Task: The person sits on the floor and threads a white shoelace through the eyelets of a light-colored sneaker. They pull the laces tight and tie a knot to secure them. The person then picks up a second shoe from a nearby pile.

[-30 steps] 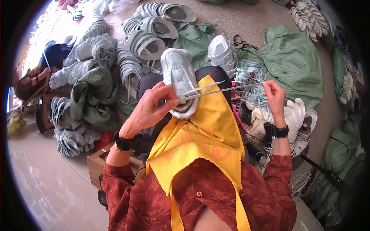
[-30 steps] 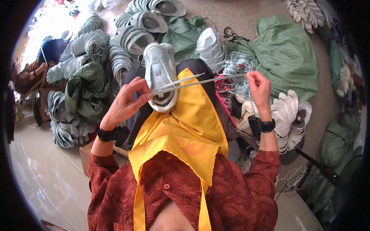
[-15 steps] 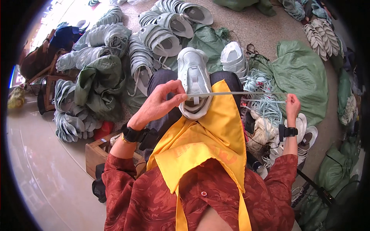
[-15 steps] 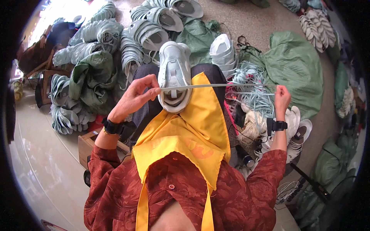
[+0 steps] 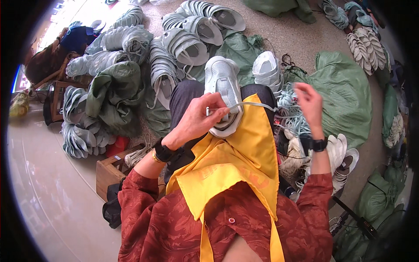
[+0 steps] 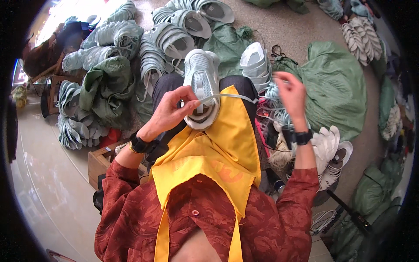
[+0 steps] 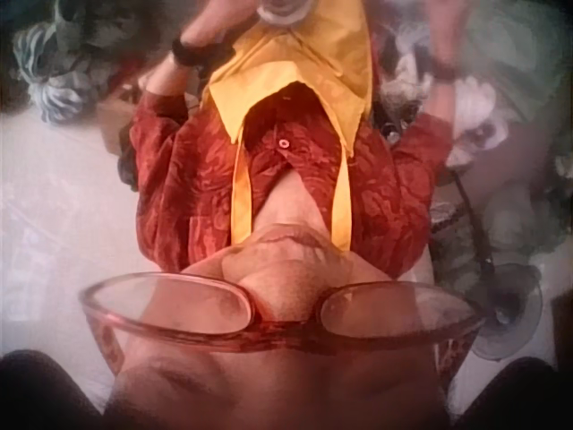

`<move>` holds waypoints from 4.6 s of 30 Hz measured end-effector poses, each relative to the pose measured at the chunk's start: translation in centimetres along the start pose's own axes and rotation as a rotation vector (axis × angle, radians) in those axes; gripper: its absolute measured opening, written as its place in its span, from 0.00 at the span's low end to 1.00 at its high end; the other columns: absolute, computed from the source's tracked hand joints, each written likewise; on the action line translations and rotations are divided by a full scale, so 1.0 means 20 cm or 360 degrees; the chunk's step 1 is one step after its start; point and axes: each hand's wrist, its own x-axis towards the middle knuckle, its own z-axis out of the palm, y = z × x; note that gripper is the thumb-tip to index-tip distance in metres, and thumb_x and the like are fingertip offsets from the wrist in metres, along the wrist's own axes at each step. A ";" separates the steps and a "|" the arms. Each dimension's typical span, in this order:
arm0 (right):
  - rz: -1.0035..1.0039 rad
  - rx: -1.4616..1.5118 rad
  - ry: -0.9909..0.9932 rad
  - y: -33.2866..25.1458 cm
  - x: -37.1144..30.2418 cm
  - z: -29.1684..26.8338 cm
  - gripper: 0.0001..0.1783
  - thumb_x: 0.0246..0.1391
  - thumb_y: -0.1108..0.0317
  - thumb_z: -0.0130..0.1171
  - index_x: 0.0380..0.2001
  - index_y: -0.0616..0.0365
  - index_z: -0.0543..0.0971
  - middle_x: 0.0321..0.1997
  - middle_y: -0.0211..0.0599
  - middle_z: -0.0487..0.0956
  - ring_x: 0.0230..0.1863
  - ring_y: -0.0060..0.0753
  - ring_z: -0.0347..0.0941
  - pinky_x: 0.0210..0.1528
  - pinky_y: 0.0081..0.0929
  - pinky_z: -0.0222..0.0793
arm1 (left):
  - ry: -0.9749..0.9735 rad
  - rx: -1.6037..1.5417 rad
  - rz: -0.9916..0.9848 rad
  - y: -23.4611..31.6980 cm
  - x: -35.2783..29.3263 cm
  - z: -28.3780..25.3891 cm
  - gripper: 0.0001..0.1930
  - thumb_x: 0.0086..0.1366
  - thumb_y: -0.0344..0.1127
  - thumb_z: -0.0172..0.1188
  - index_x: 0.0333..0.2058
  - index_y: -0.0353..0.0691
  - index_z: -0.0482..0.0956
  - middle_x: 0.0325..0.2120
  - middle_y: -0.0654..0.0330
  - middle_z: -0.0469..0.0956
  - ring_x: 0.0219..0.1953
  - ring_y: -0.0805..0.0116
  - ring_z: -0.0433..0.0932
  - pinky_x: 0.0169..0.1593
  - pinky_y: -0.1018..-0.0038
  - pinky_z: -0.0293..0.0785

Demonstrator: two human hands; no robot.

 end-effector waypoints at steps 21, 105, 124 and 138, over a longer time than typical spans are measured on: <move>-0.0530 -0.0094 -0.0247 -0.47 -0.16 0.62 0.11 0.50 0.72 0.70 0.31 0.62 0.76 0.27 0.40 0.80 0.23 0.32 0.78 0.27 0.28 0.73 | 0.0613 0.0524 0.0186 -0.13 0.01 0.06 0.14 0.58 0.24 0.66 0.38 0.36 0.69 0.28 0.57 0.68 0.26 0.64 0.71 0.30 0.69 0.70; -0.0473 -0.0090 -0.0292 -0.49 0.13 0.73 0.05 0.52 0.74 0.67 0.30 0.63 0.82 0.30 0.44 0.82 0.29 0.42 0.81 0.34 0.33 0.76 | 0.0930 0.0614 0.0156 -0.24 0.35 0.06 0.12 0.57 0.29 0.71 0.29 0.34 0.74 0.21 0.58 0.74 0.21 0.70 0.73 0.27 0.73 0.72; -0.0734 -0.0191 -0.0321 -0.42 0.16 0.80 0.05 0.54 0.75 0.63 0.32 0.64 0.78 0.33 0.48 0.79 0.36 0.52 0.78 0.38 0.42 0.73 | 0.0840 0.0406 0.0068 -0.23 0.32 0.02 0.04 0.58 0.25 0.63 0.30 0.34 0.77 0.23 0.59 0.81 0.26 0.73 0.81 0.32 0.76 0.75; -0.1007 -0.0362 -0.0538 -0.47 0.19 0.77 0.05 0.58 0.74 0.58 0.37 0.60 0.73 0.37 0.48 0.77 0.39 0.60 0.77 0.39 0.48 0.73 | 0.0832 0.0451 0.0148 -0.24 0.33 0.02 0.05 0.58 0.24 0.61 0.32 0.35 0.74 0.25 0.53 0.77 0.29 0.57 0.79 0.33 0.65 0.74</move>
